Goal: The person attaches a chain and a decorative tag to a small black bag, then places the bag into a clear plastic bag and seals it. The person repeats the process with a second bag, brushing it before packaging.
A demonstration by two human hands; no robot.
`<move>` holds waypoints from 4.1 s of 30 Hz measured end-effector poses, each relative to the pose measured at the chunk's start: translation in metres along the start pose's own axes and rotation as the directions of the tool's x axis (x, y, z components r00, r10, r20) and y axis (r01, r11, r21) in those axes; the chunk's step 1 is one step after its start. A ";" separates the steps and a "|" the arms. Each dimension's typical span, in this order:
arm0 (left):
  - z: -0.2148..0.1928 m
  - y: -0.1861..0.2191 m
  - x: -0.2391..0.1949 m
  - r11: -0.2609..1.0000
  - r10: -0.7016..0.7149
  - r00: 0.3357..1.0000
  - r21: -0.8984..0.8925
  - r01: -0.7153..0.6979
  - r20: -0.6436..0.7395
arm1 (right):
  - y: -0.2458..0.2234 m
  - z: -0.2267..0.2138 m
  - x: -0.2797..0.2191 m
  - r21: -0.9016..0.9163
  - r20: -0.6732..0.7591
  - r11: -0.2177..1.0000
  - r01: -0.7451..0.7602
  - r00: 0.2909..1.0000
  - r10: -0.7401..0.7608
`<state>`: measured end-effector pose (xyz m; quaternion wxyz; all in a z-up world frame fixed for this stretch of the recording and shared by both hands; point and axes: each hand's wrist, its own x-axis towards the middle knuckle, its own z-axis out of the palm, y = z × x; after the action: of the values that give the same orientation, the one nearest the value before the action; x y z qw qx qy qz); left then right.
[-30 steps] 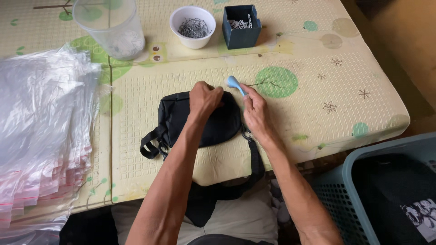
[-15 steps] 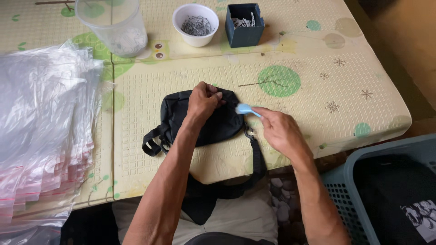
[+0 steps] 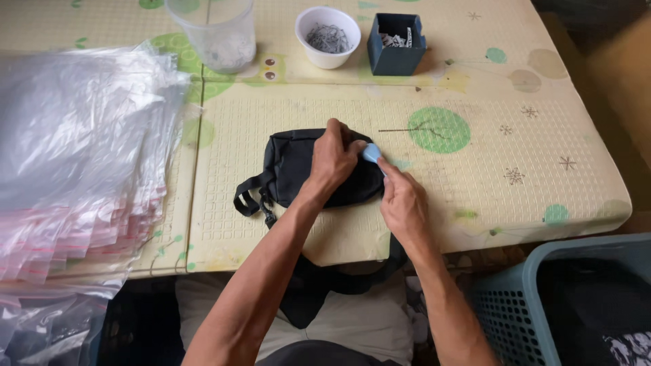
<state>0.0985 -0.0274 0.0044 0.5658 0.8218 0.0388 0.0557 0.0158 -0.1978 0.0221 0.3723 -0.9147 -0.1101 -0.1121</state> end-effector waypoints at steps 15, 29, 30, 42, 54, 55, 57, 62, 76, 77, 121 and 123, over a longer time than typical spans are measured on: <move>-0.080 -0.039 -0.050 0.921 0.185 0.876 0.390 0.005 -0.446 | 0.022 0.024 -0.009 -0.181 -0.121 0.980 0.083 0.987 -0.106; -0.059 -0.057 -0.081 0.595 0.411 0.905 0.784 -0.178 -0.107 | -0.069 0.037 0.027 -0.112 0.006 0.949 0.295 0.955 -0.296; -0.055 -0.064 -0.080 0.576 0.475 0.872 0.790 -0.211 -0.114 | -0.079 0.044 0.033 -0.124 0.102 0.920 0.372 0.927 -0.361; -0.057 -0.054 -0.083 0.723 0.454 0.806 0.686 -0.085 -0.379 | -0.037 0.096 0.067 -0.077 0.183 0.968 0.237 0.958 -0.220; -0.145 -0.026 -0.078 0.999 0.045 0.984 0.019 -0.042 -0.172 | -0.082 0.069 0.025 0.186 0.137 0.937 0.295 0.937 -0.322; -0.148 -0.025 -0.075 0.999 0.040 0.985 0.021 -0.037 -0.169 | -0.085 0.070 0.021 0.189 0.140 0.939 0.289 0.938 -0.317; -0.157 -0.019 -0.066 0.967 -0.194 0.980 -0.172 0.185 -0.034 | -0.092 0.070 0.016 0.213 0.269 0.940 0.267 0.909 -0.319; -0.170 -0.010 -0.067 0.907 -0.242 0.966 -0.331 0.260 0.095 | -0.132 0.015 -0.014 0.232 0.417 0.943 0.239 0.851 -0.319; -0.149 -0.014 -0.083 0.987 -0.017 1.000 0.160 0.013 0.025 | -0.107 0.016 -0.039 0.037 0.407 0.978 0.207 0.890 -0.204; -0.148 -0.016 -0.083 0.987 0.015 1.000 0.159 -0.014 -0.004 | -0.097 0.030 -0.033 0.031 0.363 0.978 0.204 0.910 -0.202; -0.104 -0.040 -0.098 0.753 0.305 0.940 0.644 -0.138 -0.155 | -0.021 0.025 0.053 -0.180 -0.004 0.978 0.101 0.995 -0.104; -0.105 -0.039 -0.098 0.739 0.355 0.923 0.649 -0.179 -0.150 | -0.026 0.034 0.048 -0.314 0.140 0.938 0.144 0.985 -0.104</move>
<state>-0.0131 0.0710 -0.0002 0.2371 0.9438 0.0105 0.2299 0.0583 -0.1495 0.0295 0.2023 -0.9596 -0.1701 -0.0963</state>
